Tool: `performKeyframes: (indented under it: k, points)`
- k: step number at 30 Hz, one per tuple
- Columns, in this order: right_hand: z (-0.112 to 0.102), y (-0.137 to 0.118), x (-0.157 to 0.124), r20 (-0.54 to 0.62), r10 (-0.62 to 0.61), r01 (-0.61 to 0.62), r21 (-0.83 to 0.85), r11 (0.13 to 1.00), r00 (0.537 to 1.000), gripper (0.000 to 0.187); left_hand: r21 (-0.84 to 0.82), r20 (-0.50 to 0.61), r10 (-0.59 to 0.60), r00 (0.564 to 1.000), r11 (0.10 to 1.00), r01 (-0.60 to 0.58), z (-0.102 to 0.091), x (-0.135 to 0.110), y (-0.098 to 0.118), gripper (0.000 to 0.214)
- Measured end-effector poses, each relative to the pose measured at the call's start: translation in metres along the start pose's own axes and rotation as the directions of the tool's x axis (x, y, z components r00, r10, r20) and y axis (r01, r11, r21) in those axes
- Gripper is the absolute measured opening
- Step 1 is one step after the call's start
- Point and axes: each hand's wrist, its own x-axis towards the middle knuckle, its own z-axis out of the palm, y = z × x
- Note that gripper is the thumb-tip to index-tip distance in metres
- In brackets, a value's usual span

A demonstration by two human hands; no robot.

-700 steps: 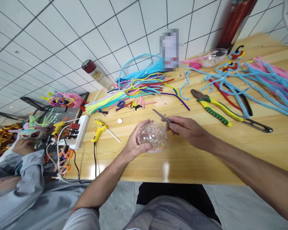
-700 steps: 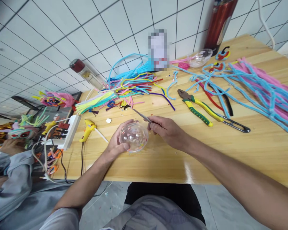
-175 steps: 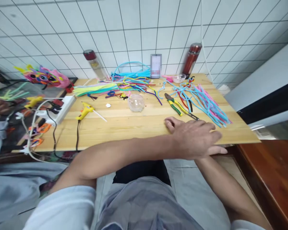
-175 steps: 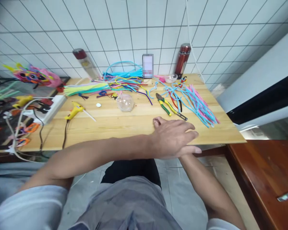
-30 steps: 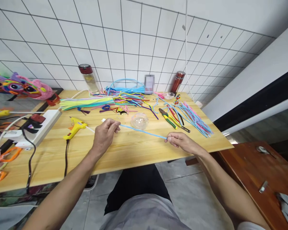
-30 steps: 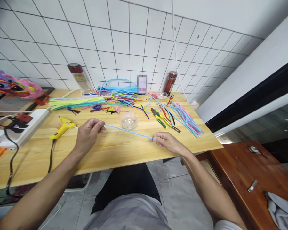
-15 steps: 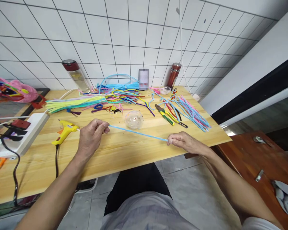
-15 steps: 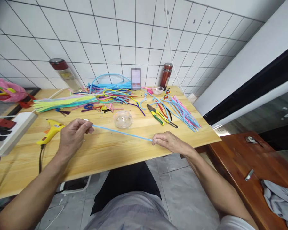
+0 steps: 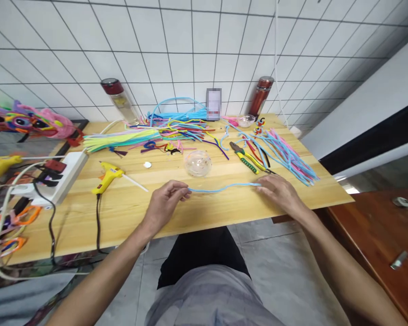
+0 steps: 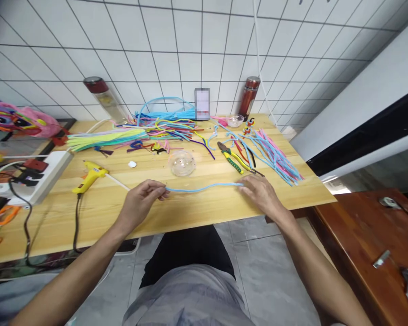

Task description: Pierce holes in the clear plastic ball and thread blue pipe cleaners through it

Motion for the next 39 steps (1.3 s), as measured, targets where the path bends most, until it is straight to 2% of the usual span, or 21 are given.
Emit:
performKeyframes:
  k: [2,4,7,10,13,16,18,21,23,24,26,28,31,34,37,39]
  points:
    - [0.004,-0.021,-0.003,-0.102,-0.078,0.076,-0.028,0.997,0.992,0.032,0.0,0.06,-0.002,0.998,1.0,0.002,0.012,-0.003,-0.001,0.02]
    - [0.014,-0.052,-0.007,-0.105,-0.116,0.119,0.023,0.993,0.988,0.037,0.01,0.125,0.015,0.992,1.0,-0.016,0.026,-0.006,-0.001,0.018]
    - [0.037,-0.098,-0.01,0.01,-0.157,0.153,0.173,0.973,0.988,0.043,0.039,0.248,0.081,0.965,0.995,-0.093,0.042,-0.011,0.002,0.015]
    - [0.06,-0.117,-0.009,0.12,-0.159,0.118,0.289,0.95,0.98,0.034,0.059,0.327,0.126,0.936,0.986,-0.153,0.049,-0.017,0.006,0.019]
    - [0.071,-0.114,-0.004,0.217,-0.111,0.028,0.352,0.936,0.97,0.024,0.082,0.351,0.12,0.929,0.984,-0.158,0.049,-0.018,0.007,0.021]
    - [0.07,-0.11,0.0,0.306,-0.077,-0.05,0.388,0.92,0.949,0.023,0.102,0.35,0.133,0.927,0.979,-0.178,0.049,-0.017,0.007,0.02]
    - [0.067,-0.11,0.003,0.326,-0.062,-0.073,0.386,0.919,0.943,0.026,0.11,0.365,0.152,0.918,0.973,-0.205,0.049,-0.015,0.008,0.018]
    - [0.06,-0.108,0.01,0.286,-0.041,-0.064,0.348,0.935,0.957,0.03,0.178,0.368,0.18,0.912,0.949,-0.26,0.044,-0.006,0.012,0.019]
    - [0.056,-0.104,0.019,0.228,-0.014,-0.064,0.331,0.942,0.974,0.032,0.294,0.248,0.244,0.937,0.903,-0.313,0.037,0.008,0.015,0.026]
    - [0.054,-0.101,0.025,0.19,0.008,-0.072,0.332,0.941,0.982,0.032,0.365,0.15,0.295,0.944,0.871,-0.33,0.032,0.018,0.017,0.03]
    - [0.05,-0.093,0.041,0.11,0.053,-0.088,0.347,0.934,0.993,0.033,0.486,-0.021,0.393,0.919,0.808,-0.334,0.023,0.041,0.019,0.038]
    - [0.048,-0.087,0.06,0.024,0.071,-0.075,0.368,0.927,0.997,0.034,0.532,-0.06,0.421,0.905,0.781,-0.328,0.018,0.066,0.019,0.056]
    - [0.05,-0.081,0.088,-0.069,0.047,-0.017,0.381,0.925,0.997,0.035,0.539,0.055,0.308,0.95,0.792,-0.288,0.018,0.094,0.013,0.073]
    - [0.058,-0.078,0.11,-0.052,0.077,-0.046,0.439,0.897,0.996,0.036,0.527,0.176,0.175,0.969,0.814,-0.243,0.02,0.104,0.004,0.075]
    - [0.068,-0.078,0.127,-0.006,0.154,-0.125,0.553,0.824,0.988,0.038,0.433,0.177,0.171,0.969,0.871,-0.233,0.016,0.102,-0.003,0.072]
    - [0.074,-0.078,0.138,0.001,0.182,-0.144,0.614,0.776,0.983,0.039,0.259,0.145,0.156,0.977,0.947,-0.189,0.011,0.098,-0.005,0.073]
